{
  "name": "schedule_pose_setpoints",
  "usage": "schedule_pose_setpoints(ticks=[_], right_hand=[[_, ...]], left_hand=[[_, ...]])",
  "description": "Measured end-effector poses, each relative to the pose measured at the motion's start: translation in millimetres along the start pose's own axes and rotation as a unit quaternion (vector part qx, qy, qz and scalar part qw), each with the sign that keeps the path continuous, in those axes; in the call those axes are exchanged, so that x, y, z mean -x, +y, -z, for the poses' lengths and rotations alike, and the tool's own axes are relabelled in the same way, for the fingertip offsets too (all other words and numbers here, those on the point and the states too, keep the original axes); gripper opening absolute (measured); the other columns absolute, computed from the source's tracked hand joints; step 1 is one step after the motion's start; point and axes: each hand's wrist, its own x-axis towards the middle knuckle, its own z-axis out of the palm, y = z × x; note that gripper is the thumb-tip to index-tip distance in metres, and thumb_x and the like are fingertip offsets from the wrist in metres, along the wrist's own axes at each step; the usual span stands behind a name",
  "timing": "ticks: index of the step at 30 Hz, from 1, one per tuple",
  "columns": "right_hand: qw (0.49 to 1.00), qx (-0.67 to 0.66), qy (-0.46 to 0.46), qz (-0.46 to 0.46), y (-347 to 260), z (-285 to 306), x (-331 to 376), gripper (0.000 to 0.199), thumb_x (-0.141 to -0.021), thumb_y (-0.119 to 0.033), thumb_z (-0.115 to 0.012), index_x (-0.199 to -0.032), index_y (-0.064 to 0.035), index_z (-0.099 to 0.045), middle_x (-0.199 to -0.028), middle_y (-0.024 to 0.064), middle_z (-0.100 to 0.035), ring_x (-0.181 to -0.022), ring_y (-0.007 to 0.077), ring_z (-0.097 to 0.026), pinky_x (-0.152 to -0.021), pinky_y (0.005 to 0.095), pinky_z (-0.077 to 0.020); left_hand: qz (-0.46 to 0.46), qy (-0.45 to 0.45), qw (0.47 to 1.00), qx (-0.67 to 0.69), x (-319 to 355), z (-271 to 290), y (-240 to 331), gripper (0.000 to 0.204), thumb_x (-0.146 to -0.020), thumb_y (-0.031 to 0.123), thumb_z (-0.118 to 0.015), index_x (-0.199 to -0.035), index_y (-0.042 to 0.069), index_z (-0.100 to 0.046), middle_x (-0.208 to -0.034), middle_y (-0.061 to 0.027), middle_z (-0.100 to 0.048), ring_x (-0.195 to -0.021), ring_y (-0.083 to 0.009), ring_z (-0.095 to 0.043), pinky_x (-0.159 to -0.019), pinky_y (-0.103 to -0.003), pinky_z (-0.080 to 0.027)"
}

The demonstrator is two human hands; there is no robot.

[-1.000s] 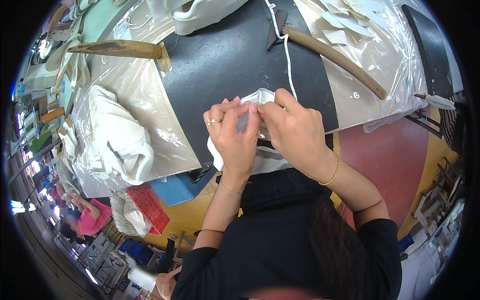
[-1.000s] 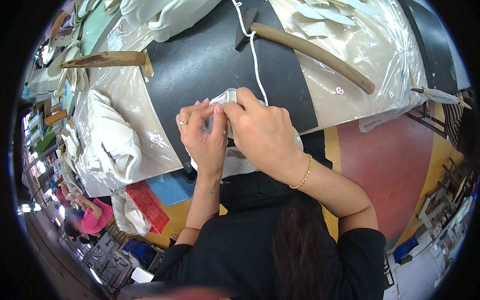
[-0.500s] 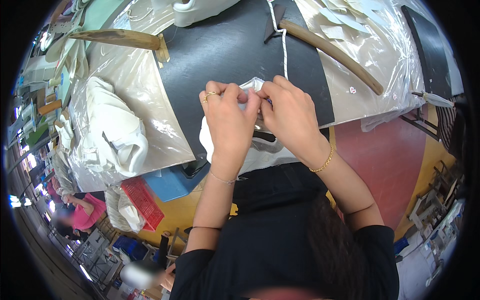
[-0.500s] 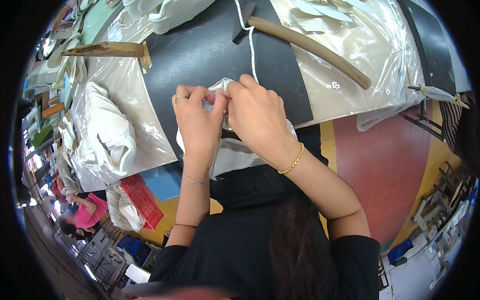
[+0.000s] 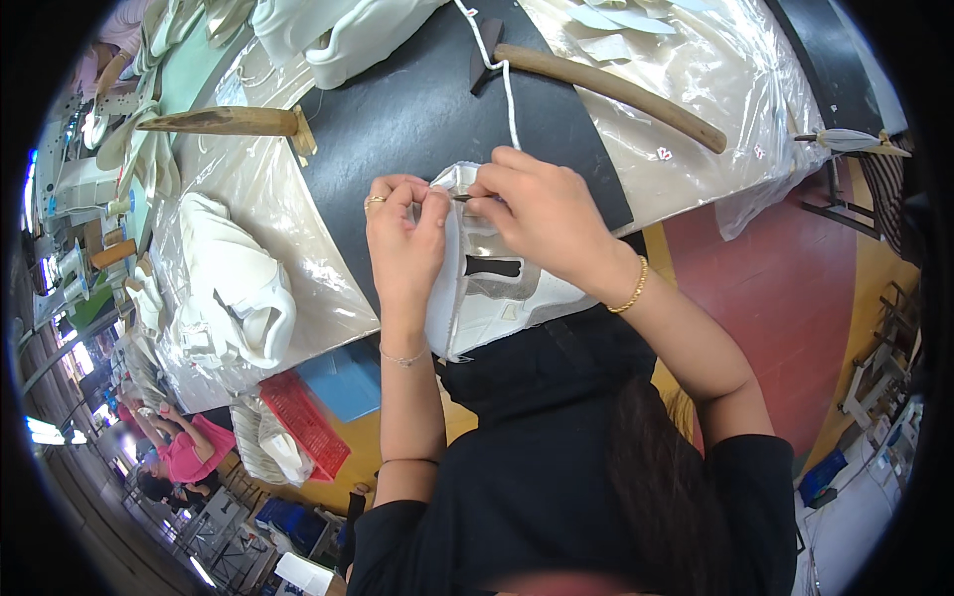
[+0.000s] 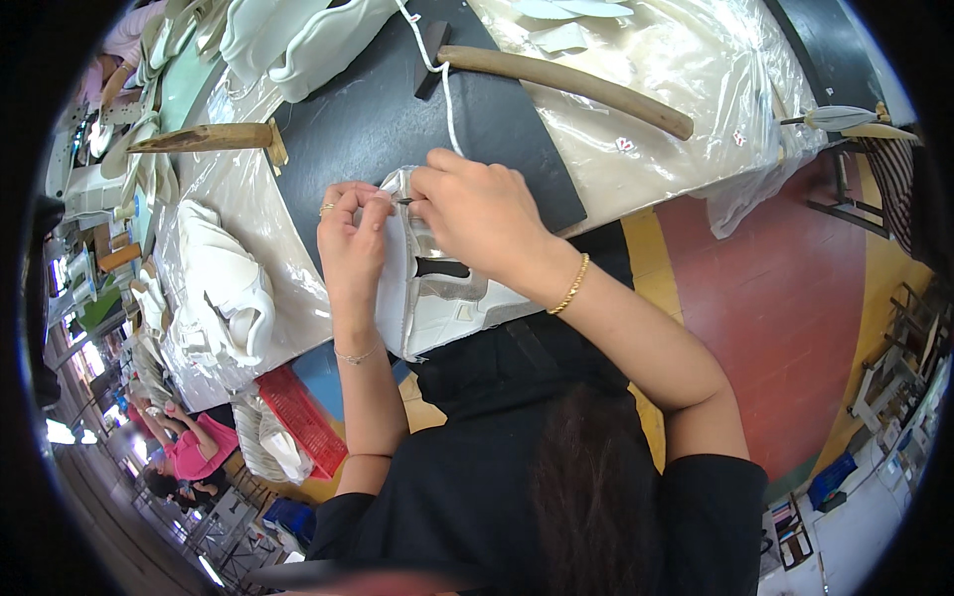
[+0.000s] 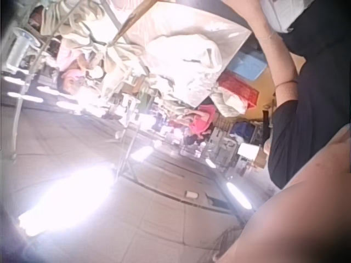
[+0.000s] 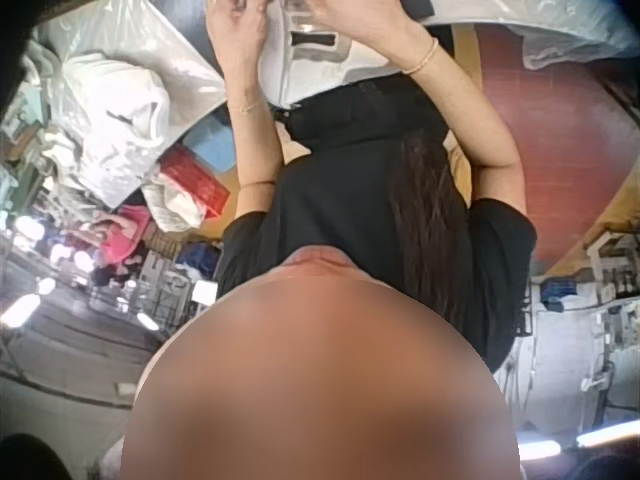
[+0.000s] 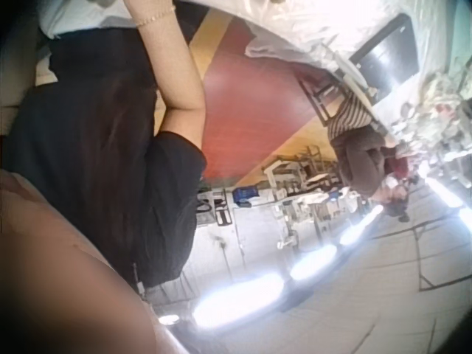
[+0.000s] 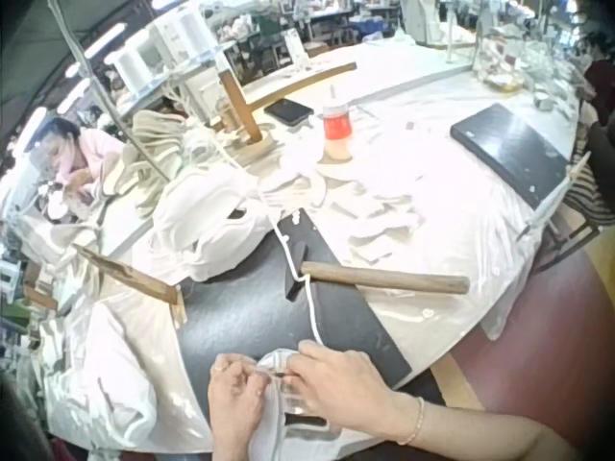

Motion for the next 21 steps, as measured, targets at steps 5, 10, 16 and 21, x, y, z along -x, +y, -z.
schedule_pose_setpoints(ticks=[5, 10, 16, 21], right_hand=[[0.997, 0.022, 0.049, 0.057, -3, 6, 8, 0.004, -0.083, -0.010, -0.066, -0.083, -0.0073, -0.063, -0.081, 0.0064, -0.055, -0.060, 0.0277, -0.063, -0.053, 0.0373, -0.0511], [0.991, 0.076, 0.049, 0.099, -12, 3, 3, 0.008, -0.082, -0.012, -0.070, -0.082, -0.0077, -0.063, -0.077, 0.0047, -0.052, -0.054, 0.0225, -0.060, -0.048, 0.0335, -0.0461], [0.985, 0.102, 0.043, 0.132, -12, 3, -4, 0.008, -0.076, -0.010, -0.067, -0.082, -0.0089, -0.062, -0.077, 0.0032, -0.052, -0.052, 0.0193, -0.059, -0.047, 0.0314, -0.0471], [0.979, 0.123, 0.040, 0.156, -14, 2, -9, 0.010, -0.074, -0.009, -0.066, -0.082, -0.0068, -0.061, -0.076, 0.0041, -0.051, -0.052, 0.0186, -0.059, -0.047, 0.0295, -0.0475]], left_hand=[[-0.003, -0.012, 0.991, 0.131, 5, 6, -11, 0.020, -0.089, 0.016, -0.062, -0.079, -0.001, -0.064, -0.105, -0.0078, -0.057, -0.091, -0.0169, -0.053, -0.078, -0.028, -0.042], [-0.018, -0.017, 0.987, 0.161, 6, 5, -14, 0.019, -0.091, 0.013, -0.059, -0.079, -0.002, -0.062, -0.105, -0.0093, -0.056, -0.089, -0.0146, -0.053, -0.078, -0.028, -0.043], [-0.016, -0.020, 0.985, 0.171, 8, 5, -11, 0.020, -0.092, 0.014, -0.058, -0.080, -0.002, -0.060, -0.106, -0.0096, -0.055, -0.087, -0.0142, -0.052, -0.077, -0.028, -0.043], [-0.016, -0.031, 0.989, 0.145, 7, 6, -12, 0.020, -0.092, 0.015, -0.059, -0.080, -0.001, -0.060, -0.103, -0.0101, -0.056, -0.091, -0.0175, -0.052, -0.079, -0.029, -0.042]])
